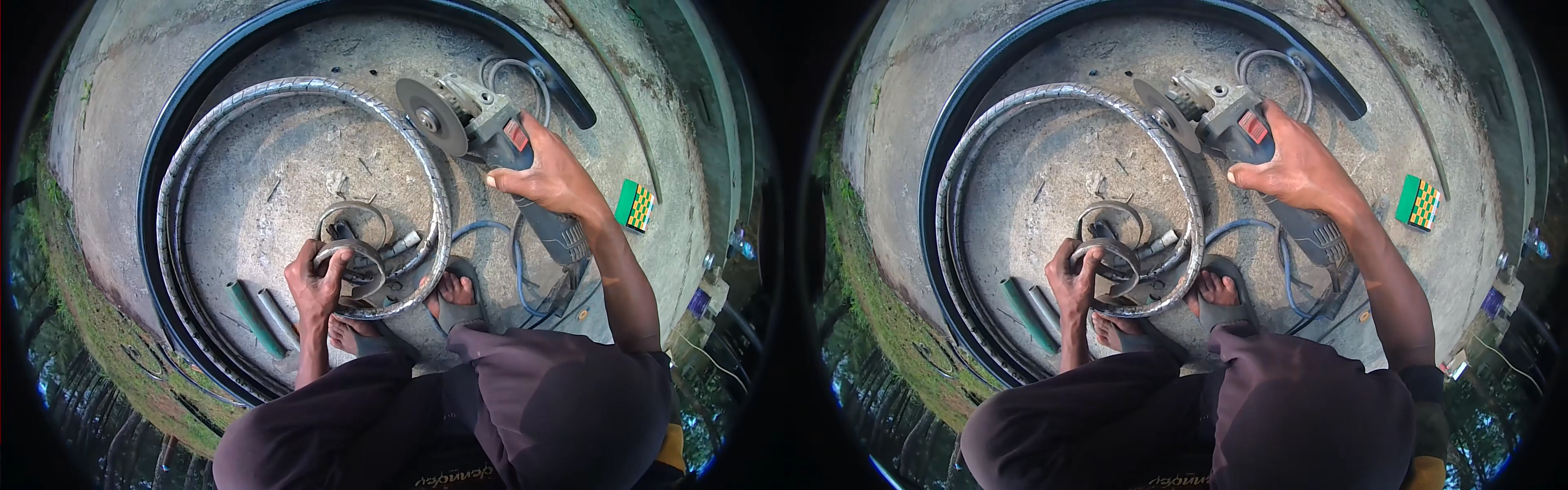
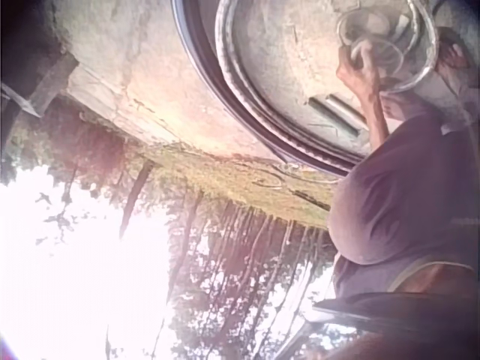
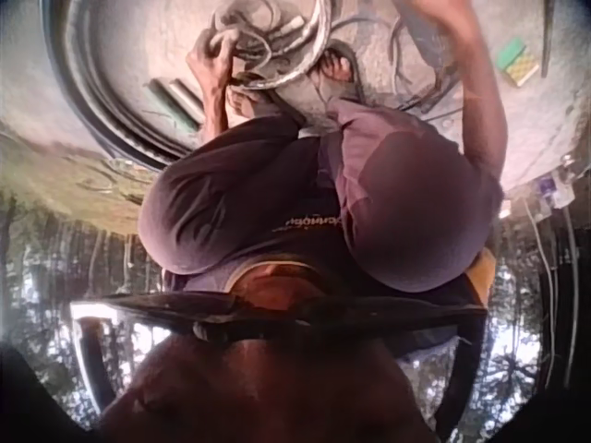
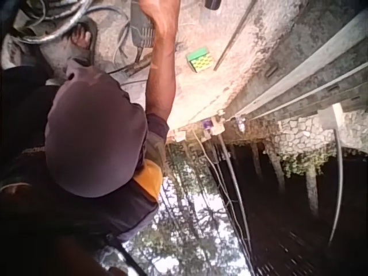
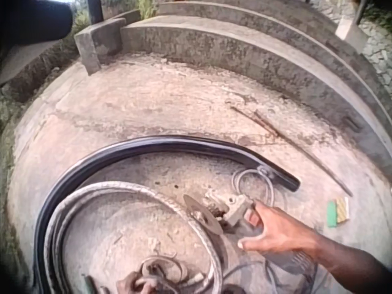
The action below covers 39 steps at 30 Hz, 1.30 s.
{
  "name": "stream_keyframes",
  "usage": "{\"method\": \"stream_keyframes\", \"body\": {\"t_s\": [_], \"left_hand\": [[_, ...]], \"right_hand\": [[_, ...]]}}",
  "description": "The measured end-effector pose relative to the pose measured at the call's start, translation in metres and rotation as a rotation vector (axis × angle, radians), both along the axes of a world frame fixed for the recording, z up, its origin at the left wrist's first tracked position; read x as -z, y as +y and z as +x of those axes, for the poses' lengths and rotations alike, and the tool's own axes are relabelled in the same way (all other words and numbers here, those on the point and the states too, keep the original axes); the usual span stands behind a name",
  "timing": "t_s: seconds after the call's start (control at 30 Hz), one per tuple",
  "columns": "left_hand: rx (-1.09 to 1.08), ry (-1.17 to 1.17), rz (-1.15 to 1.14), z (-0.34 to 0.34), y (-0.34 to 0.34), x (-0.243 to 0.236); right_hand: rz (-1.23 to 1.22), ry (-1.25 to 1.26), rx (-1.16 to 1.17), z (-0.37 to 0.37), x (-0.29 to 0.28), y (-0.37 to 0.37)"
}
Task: The person constructs a metal frame by positioning curved and circular metal pieces together on a concrete surface, welding the joints with a welding tool, and cutting metal segments with an angle grinder.
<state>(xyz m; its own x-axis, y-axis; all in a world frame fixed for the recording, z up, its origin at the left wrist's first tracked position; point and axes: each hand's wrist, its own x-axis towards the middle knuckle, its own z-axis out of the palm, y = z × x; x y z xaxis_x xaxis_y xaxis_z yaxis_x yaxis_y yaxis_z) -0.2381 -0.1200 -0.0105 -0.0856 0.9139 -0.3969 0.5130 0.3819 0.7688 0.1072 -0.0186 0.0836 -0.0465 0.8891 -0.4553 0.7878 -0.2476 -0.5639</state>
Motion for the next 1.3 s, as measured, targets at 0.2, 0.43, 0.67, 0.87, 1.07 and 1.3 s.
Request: {"method": "stream_keyframes", "body": {"t_s": [0.2,0.43,0.67,0.87,1.07,1.3], "left_hand": [[-0.003,0.001,0.008,-0.003,-0.002,0.003],[-0.006,-0.014,-0.008,-0.003,-0.003,-0.001],[-0.031,-0.02,0.071,-0.003,-0.004,-0.005],[-0.032,-0.018,0.04,-0.003,-0.002,-0.004],[-0.016,0.004,0.05,0.0,-0.002,-0.003],[-0.011,-0.017,0.04,0.0,-0.002,-0.012]], "right_hand": [[-0.026,-0.013,-0.032,-0.008,-0.007,0.009],[0.002,-0.056,-0.08,-0.004,0.003,0.002],[-0.02,-0.014,-0.058,-0.007,0.003,0.002],[0.011,-0.058,-0.057,-0.013,-0.001,0.0],[0.012,-0.046,-0.046,-0.023,-0.011,0.014],[0.036,0.138,0.021,-0.015,-0.02,-0.003]]}}
